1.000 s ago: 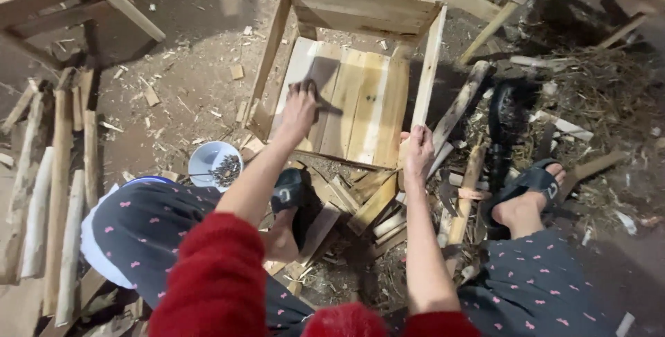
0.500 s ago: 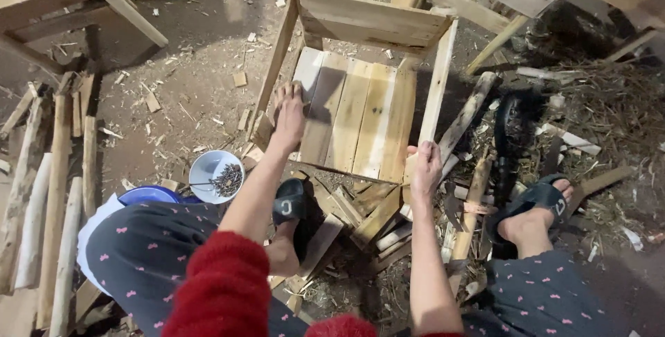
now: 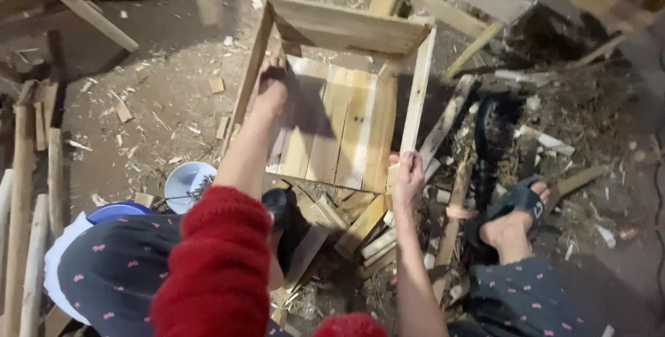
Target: The person sits on the floor and sands the seat of a wooden stool using a sanding block. They rub the block back and forth across the wooden planks, occasionally pausing to wipe the surface with their hand to remove dust.
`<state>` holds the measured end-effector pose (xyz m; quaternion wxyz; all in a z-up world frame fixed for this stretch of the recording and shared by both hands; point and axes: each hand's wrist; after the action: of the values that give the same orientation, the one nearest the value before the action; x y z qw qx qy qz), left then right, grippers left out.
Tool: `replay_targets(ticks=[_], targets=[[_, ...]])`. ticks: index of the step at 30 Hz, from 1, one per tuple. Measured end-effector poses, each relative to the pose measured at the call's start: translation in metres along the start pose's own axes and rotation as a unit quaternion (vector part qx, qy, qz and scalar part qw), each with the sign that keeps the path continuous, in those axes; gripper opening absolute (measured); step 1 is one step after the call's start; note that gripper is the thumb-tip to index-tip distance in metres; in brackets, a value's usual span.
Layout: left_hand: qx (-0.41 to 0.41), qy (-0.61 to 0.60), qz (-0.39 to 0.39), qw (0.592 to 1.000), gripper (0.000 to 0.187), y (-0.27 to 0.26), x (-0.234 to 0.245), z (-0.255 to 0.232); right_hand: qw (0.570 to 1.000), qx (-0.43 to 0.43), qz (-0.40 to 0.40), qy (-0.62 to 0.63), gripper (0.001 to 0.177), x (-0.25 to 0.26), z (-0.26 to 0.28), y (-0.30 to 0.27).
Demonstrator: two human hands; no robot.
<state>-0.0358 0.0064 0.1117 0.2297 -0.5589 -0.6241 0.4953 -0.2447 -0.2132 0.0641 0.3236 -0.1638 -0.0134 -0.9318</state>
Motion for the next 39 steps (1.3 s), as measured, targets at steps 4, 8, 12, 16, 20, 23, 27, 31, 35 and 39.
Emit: replay_targets(ticks=[4,8,12,16,20,23,27,31,35,39], targets=[[-0.604,0.461,-0.308,0.572,0.028,0.077,0.038,0.017,1.000,0.002,0.014,0.003,0.040,0.001,0.002,-0.005],[-0.545,0.689,-0.389,0.277,0.034,0.095,0.070,0.044,1.000,-0.001,0.009,0.016,0.035,0.003,0.004,-0.007],[-0.567,0.640,-0.376,0.358,0.041,0.092,0.086,0.068,1.000,0.009,0.004,0.009,0.032,0.000,0.000,-0.008],[-0.552,0.654,-0.383,0.348,0.058,0.098,0.099,0.089,0.999,0.031,0.011,0.013,0.031,-0.003,-0.013,0.001],[-0.564,0.650,-0.370,0.349,0.044,0.061,0.097,0.109,0.999,0.036,0.012,0.024,0.032,-0.003,-0.012,0.000],[-0.577,0.643,-0.366,0.347,0.039,0.045,0.099,0.117,0.999,0.039,0.013,0.013,0.032,-0.005,-0.015,0.002],[-0.579,0.644,-0.354,0.352,0.041,0.019,0.102,0.130,0.999,0.043,0.012,0.009,0.033,-0.004,-0.014,0.002],[-0.562,0.667,-0.354,0.338,0.042,0.000,0.110,0.159,0.998,0.057,0.012,0.012,0.033,-0.006,-0.027,0.012],[-0.576,0.661,-0.342,0.337,0.043,-0.037,0.114,0.179,0.998,0.057,0.010,0.007,0.033,-0.007,-0.033,0.014],[-0.583,0.654,-0.340,0.343,0.042,-0.012,0.109,0.169,0.998,0.054,0.012,-0.002,0.035,-0.005,-0.020,0.011]])
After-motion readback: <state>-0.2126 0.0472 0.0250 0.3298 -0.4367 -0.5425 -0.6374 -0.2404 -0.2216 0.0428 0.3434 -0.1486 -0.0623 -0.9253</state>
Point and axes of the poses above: each hand's wrist, its own y-axis towards the middle knuckle, its own x-axis out of the back of the hand, z = x × y, and after that the axes turned 9 degrees about -z, right-handed
